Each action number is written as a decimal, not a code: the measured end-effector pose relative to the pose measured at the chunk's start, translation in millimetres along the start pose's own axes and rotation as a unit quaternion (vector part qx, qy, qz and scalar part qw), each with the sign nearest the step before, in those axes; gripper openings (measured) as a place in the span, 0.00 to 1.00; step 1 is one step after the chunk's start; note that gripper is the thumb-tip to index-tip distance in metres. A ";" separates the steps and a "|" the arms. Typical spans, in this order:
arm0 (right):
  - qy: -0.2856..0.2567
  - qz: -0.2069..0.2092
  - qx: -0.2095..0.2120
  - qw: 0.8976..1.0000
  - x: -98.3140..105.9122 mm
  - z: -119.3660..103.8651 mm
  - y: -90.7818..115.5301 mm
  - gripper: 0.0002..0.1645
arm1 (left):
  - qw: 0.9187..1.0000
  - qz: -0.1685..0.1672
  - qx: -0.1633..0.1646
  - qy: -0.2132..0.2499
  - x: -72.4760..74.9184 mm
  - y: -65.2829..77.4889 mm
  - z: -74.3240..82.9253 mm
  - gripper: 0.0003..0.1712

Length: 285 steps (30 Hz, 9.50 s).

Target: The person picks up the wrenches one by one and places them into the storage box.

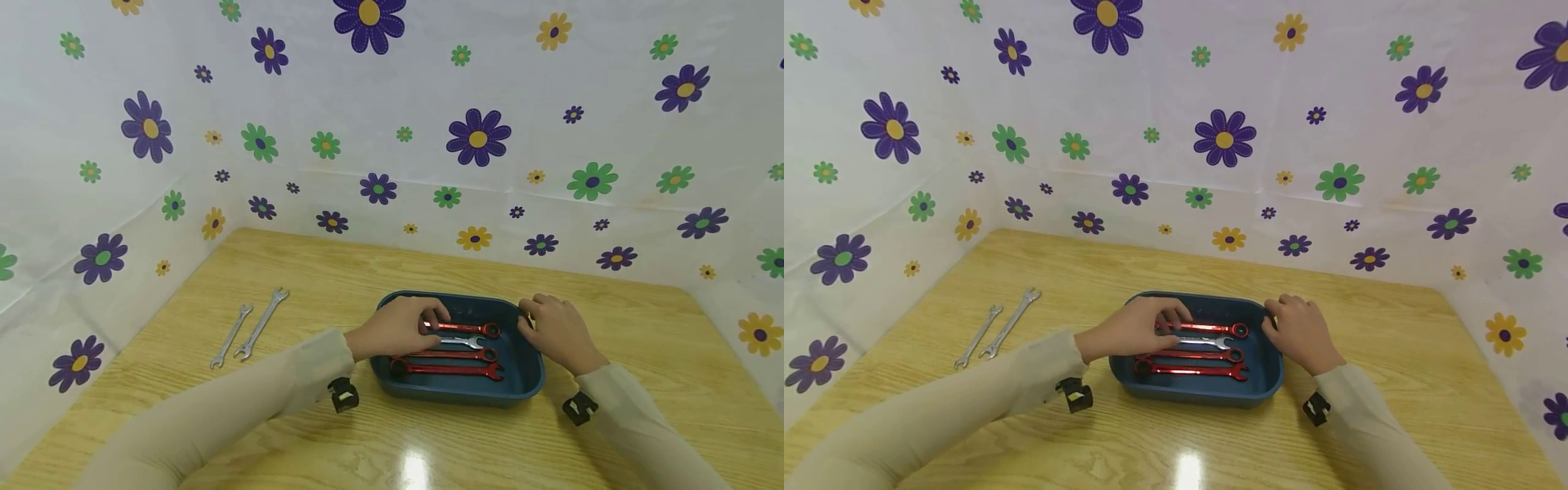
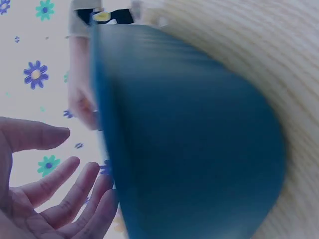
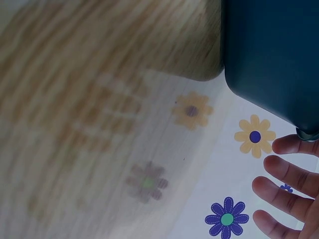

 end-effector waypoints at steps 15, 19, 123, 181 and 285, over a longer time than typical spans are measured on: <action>-0.002 -0.001 -0.004 1.000 -0.1 -1.0 -0.5 0.07 | 0.991 0.103 0.042 -0.068 48.8 43.0 -5.9 0.18; -0.004 0.001 -0.002 1.000 0.1 -1.3 -0.2 0.08 | 0.983 0.135 0.073 -0.103 59.6 55.7 -13.8 0.20; -0.012 0.005 0.019 1.000 -4.4 2.4 12.8 0.06 | 0.932 0.150 0.329 -0.016 53.1 172.8 -183.5 0.21; -0.023 -0.006 0.012 1.000 -2.3 -2.9 9.2 0.06 | 0.931 0.161 0.316 -0.083 60.0 163.7 -192.7 0.12; -0.043 -0.015 0.007 0.999 -0.9 0.2 6.8 0.05 | 0.952 0.129 0.274 -0.038 58.8 166.6 -194.7 0.12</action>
Point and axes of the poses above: each hand's wrist, its own y-axis away from the middle knuckle, its own x-axis out of the back of the hand, z = x × y, the point moved 6 cm from there along -y, towards the middle knuckle, and after that the axes turned 9 degrees about -z, right-handed, at the moved point
